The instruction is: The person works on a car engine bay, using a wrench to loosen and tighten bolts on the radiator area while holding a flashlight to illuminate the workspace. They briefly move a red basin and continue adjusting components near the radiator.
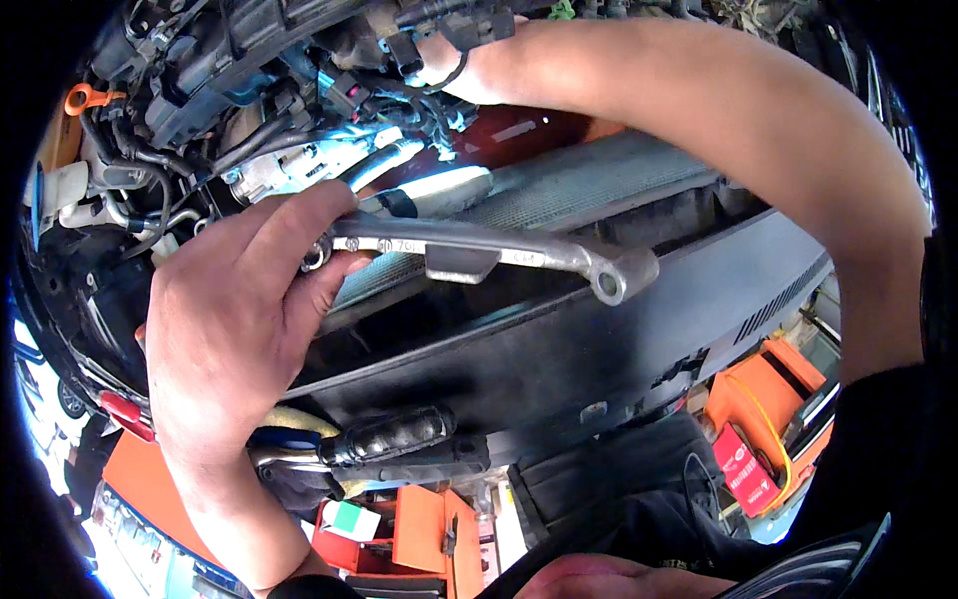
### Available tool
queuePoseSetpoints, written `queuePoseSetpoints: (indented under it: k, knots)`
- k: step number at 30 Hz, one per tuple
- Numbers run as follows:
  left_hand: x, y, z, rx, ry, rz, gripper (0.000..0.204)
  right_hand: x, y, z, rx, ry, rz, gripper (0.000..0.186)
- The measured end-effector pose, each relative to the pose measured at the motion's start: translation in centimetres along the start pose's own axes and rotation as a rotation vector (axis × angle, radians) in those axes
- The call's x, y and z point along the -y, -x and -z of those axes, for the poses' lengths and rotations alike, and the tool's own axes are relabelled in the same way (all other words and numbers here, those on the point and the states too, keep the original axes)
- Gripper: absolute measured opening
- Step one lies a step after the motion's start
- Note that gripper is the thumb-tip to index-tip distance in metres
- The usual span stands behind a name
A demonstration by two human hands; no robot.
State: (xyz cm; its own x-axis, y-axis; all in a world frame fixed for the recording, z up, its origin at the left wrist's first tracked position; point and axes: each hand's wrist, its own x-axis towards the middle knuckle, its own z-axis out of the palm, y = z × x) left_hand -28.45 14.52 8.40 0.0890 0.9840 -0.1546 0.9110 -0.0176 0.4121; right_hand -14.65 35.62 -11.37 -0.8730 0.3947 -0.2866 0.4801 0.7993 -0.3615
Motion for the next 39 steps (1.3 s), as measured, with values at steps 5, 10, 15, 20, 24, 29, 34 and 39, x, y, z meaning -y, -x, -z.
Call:
queuePoseSetpoints:
  k: [5,10,15,20,24,29,34,39]
  knots:
    - [0.4,0.2,0.0,-0.006,-0.013,-0.037,0.031,0.5,-2.9,-1.7,-0.022,-0.053,-0.041,0.040]
    - [0.7,0.1,-0.1,-0.024,0.016,-0.099,0.030,0.2,-2.9,-2.1,-0.014,-0.060,-0.063,0.038]
    - [0.5,0.1,-0.1,-0.029,0.006,-0.103,0.029,0.3,-2.3,-1.8,-0.018,-0.082,-0.083,0.036]
    - [0.5,-0.1,0.0,-0.015,0.039,-0.093,0.029,0.2,-1.5,-1.6,-0.027,-0.103,-0.108,0.034]
    - [0.5,0.2,-0.2,-0.020,0.005,-0.081,0.029,0.5,-1.9,-2.7,-0.034,-0.137,-0.119,0.033]
    - [-0.2,-0.2,0.5,0.013,-0.007,-0.069,0.029,-0.3,-0.7,-2.0,-0.075,-0.144,-0.183,0.032]
    - [0.1,-0.2,-0.2,0.042,0.001,-0.023,0.029,0.8,-3.3,-5.2,-0.110,-0.235,-0.197,0.032]
    - [-0.3,-0.7,0.0,0.015,0.073,-0.038,0.028,1.2,1.6,1.1,0.091,0.097,-0.156,0.039]
